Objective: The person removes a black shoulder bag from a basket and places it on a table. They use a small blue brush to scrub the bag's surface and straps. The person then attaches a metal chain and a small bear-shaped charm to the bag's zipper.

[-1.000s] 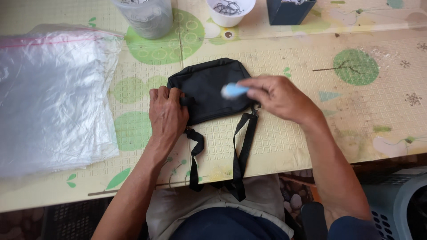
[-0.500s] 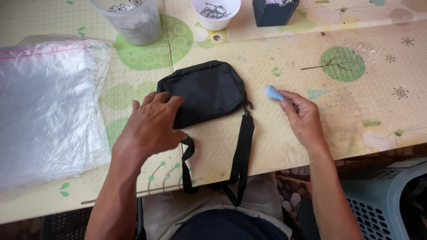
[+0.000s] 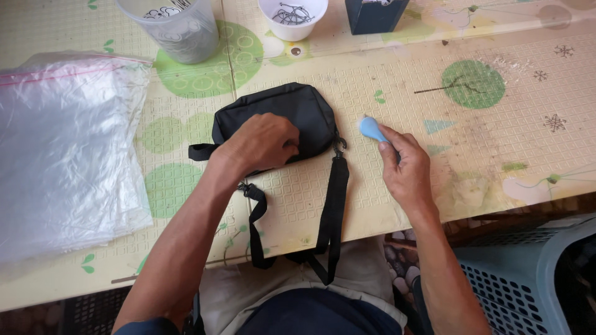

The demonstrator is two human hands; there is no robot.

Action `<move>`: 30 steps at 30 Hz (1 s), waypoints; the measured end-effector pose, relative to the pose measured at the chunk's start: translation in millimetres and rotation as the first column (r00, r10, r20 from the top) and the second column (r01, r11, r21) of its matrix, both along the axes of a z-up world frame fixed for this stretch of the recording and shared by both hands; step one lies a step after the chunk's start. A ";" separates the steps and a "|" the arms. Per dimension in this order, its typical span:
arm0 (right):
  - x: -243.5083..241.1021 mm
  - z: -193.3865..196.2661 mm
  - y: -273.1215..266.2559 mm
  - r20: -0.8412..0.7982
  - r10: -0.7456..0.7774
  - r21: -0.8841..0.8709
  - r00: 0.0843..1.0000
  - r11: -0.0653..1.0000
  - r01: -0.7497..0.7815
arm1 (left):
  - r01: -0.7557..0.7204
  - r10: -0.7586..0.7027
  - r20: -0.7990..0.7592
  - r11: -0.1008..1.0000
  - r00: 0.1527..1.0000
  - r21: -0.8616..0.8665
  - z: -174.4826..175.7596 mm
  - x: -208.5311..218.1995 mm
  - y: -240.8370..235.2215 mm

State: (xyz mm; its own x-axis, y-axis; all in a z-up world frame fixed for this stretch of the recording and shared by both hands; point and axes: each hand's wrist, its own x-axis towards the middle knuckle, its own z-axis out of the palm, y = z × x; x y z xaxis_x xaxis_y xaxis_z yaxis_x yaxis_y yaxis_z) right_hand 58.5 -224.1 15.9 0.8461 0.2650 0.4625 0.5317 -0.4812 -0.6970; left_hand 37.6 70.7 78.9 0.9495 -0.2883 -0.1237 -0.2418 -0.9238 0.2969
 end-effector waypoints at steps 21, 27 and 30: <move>-64.2 42.7 65.3 0.139 0.091 -0.156 0.986 0.985 -0.069 | -0.247 0.132 -0.258 0.837 0.957 -0.488 -19.8 12.7 42.7; -50.5 39.2 88.1 0.121 -0.034 -0.473 0.992 0.877 0.087 | -0.232 0.107 -0.263 0.828 0.959 -0.510 -23.2 16.8 46.6; -58.4 28.5 94.4 0.014 -0.097 -0.492 0.995 0.866 0.091 | -0.240 0.101 -0.272 0.799 0.957 -0.550 -25.7 18.2 47.7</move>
State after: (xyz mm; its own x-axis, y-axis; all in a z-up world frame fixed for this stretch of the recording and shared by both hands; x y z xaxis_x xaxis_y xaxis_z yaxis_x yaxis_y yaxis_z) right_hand 0.1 -129.7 44.3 0.8829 0.3742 0.2836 0.4600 -0.8105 -0.3626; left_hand 55.7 118.3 53.2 0.9581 -0.2079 -0.1968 0.0387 -0.5871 0.8086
